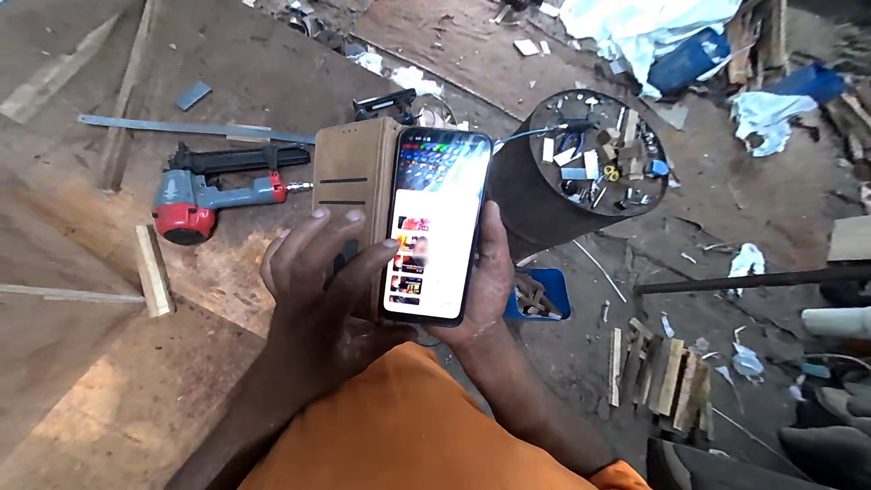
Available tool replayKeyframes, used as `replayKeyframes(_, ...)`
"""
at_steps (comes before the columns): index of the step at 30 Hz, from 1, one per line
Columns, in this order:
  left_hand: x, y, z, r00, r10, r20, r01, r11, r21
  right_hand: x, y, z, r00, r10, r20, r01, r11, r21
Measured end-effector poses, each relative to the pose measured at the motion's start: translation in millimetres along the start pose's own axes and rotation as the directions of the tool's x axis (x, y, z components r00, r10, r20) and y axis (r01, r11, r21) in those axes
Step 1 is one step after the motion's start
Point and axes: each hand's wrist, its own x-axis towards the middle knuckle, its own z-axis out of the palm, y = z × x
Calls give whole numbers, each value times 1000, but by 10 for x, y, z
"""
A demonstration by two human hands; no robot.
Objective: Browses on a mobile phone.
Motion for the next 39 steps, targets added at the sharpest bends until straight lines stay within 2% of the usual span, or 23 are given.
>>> replayKeyframes(13, -1, -53, 12, 1000, 3, 9, -3, 1000, 22, -19, 50, -10, 1000, -18, -9, 18, 1000, 6)
replayKeyframes(24, -25, -34, -29, 997, -33, 72, 28, 997, 77, -75, 108, 7, 1000, -16, -17, 16, 1000, -13)
replayKeyframes(29, 5, 11, -53, 993, -64, 96, 48, 987, 154, -221, 125, 24, 1000, 17, -21, -19, 993, -118)
replayKeyframes(39, 76, 67, -42, 996, -56, 75, 43, 985, 169, -223, 128, 19, 1000, 12, -23, -13, 999, -40)
